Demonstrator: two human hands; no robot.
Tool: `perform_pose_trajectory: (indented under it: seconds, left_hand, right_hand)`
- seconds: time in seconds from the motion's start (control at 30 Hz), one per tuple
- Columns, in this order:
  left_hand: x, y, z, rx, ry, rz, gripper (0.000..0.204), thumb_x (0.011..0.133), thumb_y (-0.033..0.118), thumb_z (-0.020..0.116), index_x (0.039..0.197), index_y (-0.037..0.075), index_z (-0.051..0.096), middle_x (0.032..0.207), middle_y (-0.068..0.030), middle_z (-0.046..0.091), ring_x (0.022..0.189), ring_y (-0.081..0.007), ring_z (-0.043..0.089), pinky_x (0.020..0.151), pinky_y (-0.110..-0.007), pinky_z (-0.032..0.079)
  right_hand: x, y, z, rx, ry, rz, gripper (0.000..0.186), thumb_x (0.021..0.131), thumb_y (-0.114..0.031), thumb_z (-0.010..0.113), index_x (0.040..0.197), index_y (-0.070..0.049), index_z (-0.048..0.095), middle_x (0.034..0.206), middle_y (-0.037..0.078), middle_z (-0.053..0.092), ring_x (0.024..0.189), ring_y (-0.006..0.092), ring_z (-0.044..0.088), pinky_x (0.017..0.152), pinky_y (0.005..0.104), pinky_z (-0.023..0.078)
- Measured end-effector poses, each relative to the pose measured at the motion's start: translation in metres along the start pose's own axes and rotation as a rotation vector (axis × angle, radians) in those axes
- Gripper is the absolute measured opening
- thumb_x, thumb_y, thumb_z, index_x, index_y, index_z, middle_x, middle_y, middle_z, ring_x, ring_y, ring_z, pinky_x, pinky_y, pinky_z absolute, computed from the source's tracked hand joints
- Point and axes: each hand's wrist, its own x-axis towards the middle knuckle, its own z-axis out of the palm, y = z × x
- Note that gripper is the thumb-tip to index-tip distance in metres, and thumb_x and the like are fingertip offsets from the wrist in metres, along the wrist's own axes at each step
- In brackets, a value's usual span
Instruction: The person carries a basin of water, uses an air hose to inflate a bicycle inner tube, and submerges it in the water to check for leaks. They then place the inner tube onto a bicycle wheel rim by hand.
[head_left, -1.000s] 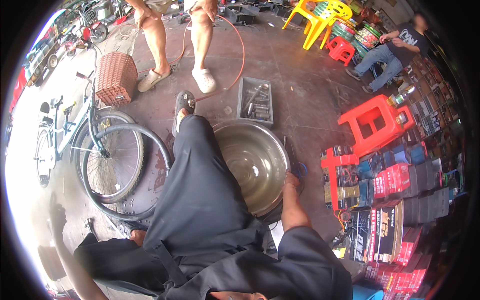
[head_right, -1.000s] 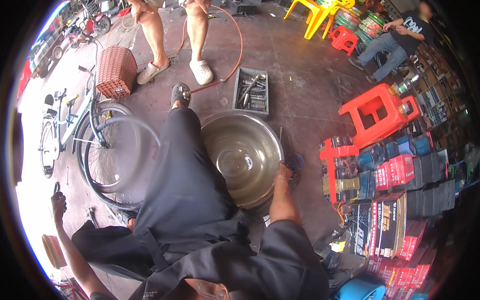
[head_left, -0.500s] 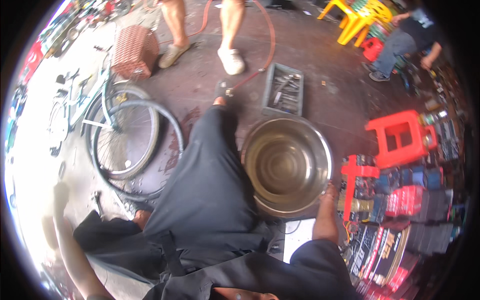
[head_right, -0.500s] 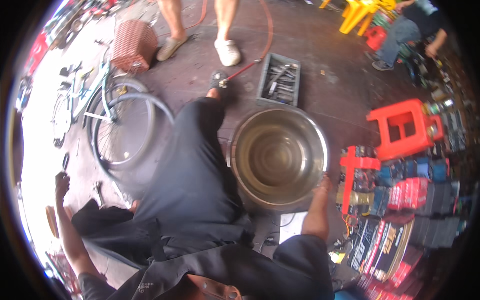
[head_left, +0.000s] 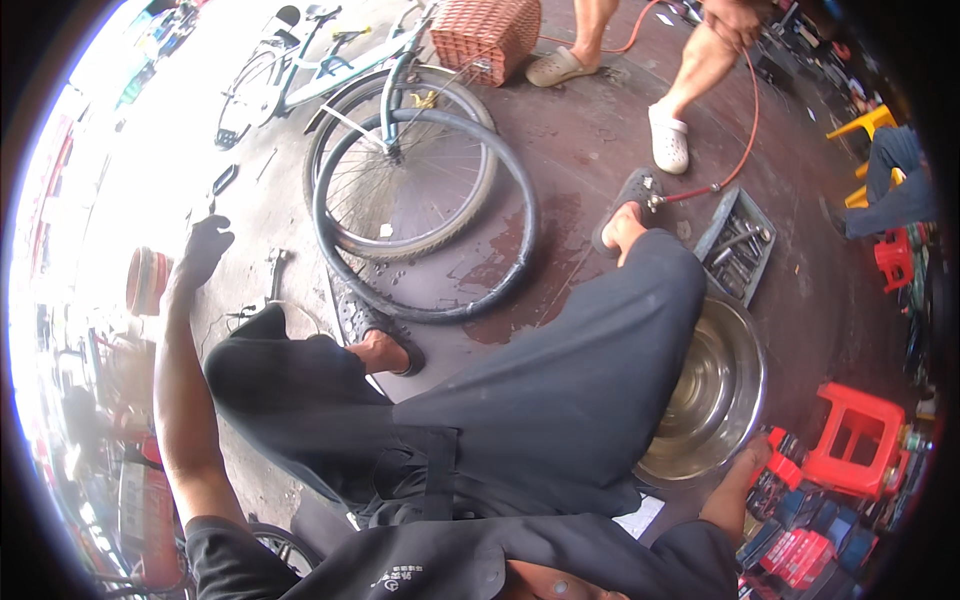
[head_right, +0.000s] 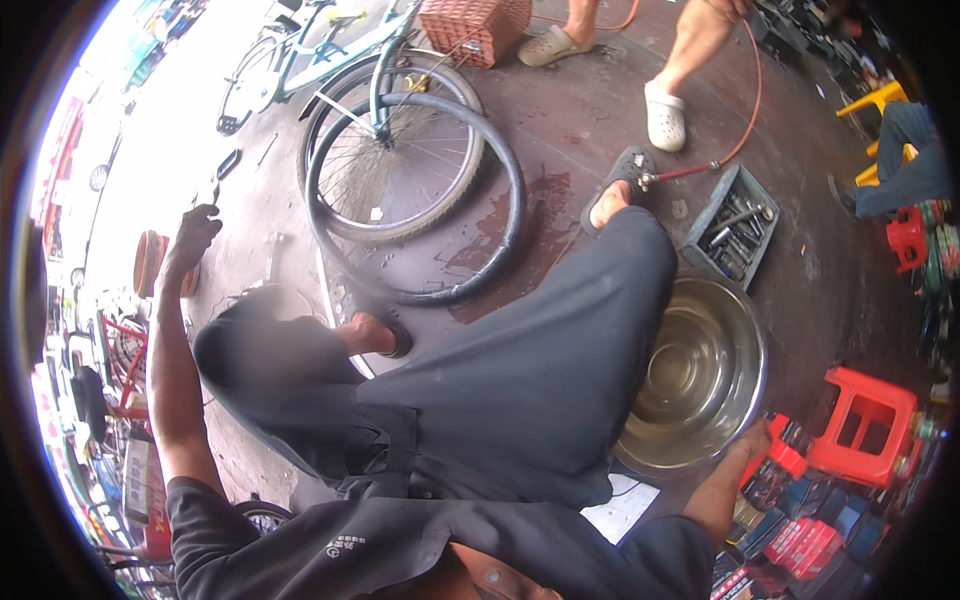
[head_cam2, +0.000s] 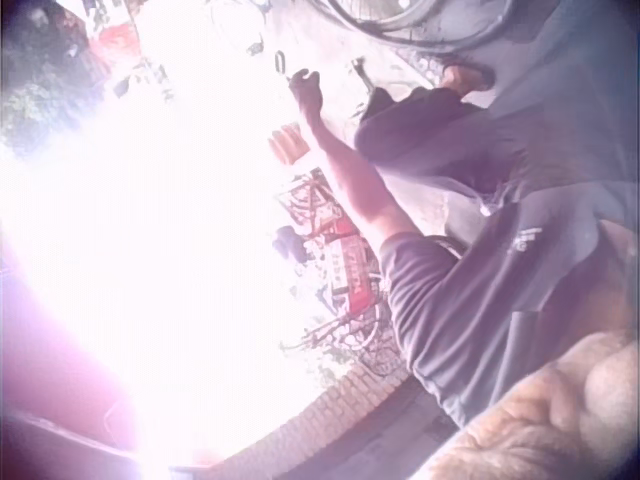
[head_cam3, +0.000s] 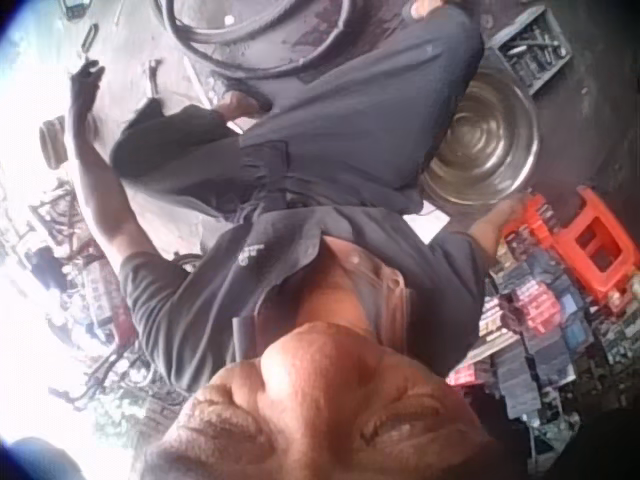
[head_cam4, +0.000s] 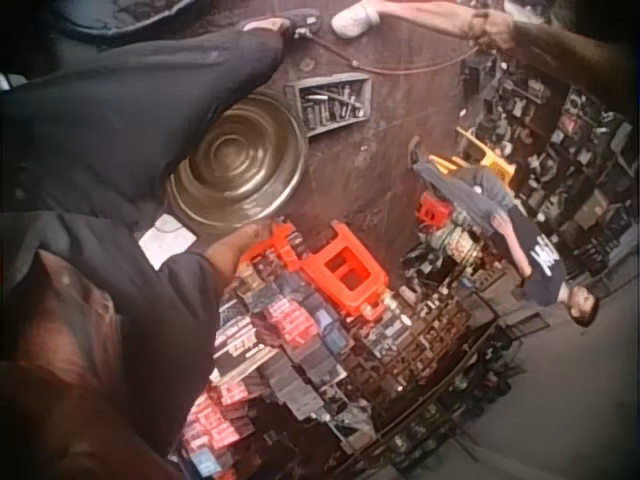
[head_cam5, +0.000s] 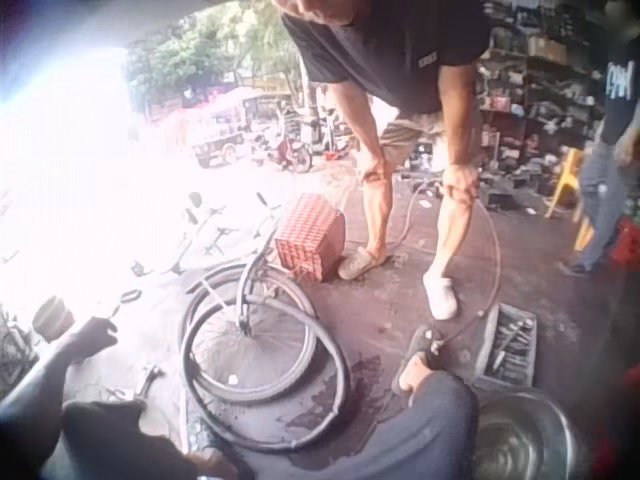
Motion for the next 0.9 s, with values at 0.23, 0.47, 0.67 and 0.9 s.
perform_pose_trajectory:
  seconds: [0.23, 0.47, 0.67, 0.9]
  left_hand:
    - [-0.03, -0.019, -0.013, -0.171, 0.027, -0.092, 0.034, 0.083, 0.017, 0.063, 0.111, -0.002, 0.062, 0.086, -0.0121, 0.066, 0.073, -0.0168, 0.061, 0.065, -0.031, 0.05]
    - [-0.031, -0.062, 0.07, -0.247, -0.099, -0.197, 0.033, 0.085, 0.021, 0.064, 0.112, 0.003, 0.063, 0.09, -0.0148, 0.069, 0.078, -0.0214, 0.065, 0.072, -0.034, 0.052]
    - [-0.051, -0.05, 0.152, -0.287, -0.331, -0.125, 0.03, 0.088, 0.021, 0.063, 0.113, 0.006, 0.064, 0.095, -0.0189, 0.068, 0.09, -0.0261, 0.066, 0.081, -0.037, 0.05]
    - [-0.025, -0.016, 0.235, -0.262, -0.495, -0.153, 0.032, 0.084, 0.023, 0.062, 0.114, 0.012, 0.065, 0.094, -0.0146, 0.069, 0.092, -0.0295, 0.066, 0.084, -0.039, 0.05]
  right_hand:
    - [-0.038, -0.271, -0.035, 0.725, -0.128, -0.604, 0.044, 0.086, -0.032, 0.067, 0.115, 0.001, 0.064, 0.105, 0.007, 0.065, 0.084, 0.0146, 0.057, 0.071, 0.0305, 0.047]
    - [-0.355, -0.551, -0.059, 0.212, -0.484, -1.725, 0.041, 0.088, -0.03, 0.064, 0.112, 0.003, 0.062, 0.104, 0.015, 0.067, 0.096, 0.0222, 0.062, 0.086, 0.0334, 0.046]
    - [-0.598, -0.531, 0.08, -0.364, -0.611, -1.988, 0.041, 0.082, -0.026, 0.066, 0.116, -0.004, 0.062, 0.114, 0.018, 0.064, 0.11, 0.0308, 0.06, 0.096, 0.0408, 0.047]
    - [-0.665, -0.41, 0.235, -0.6, -0.704, -2.196, 0.049, 0.079, -0.016, 0.069, 0.124, -0.003, 0.055, 0.123, 0.017, 0.053, 0.119, 0.0319, 0.05, 0.1, 0.0435, 0.041]
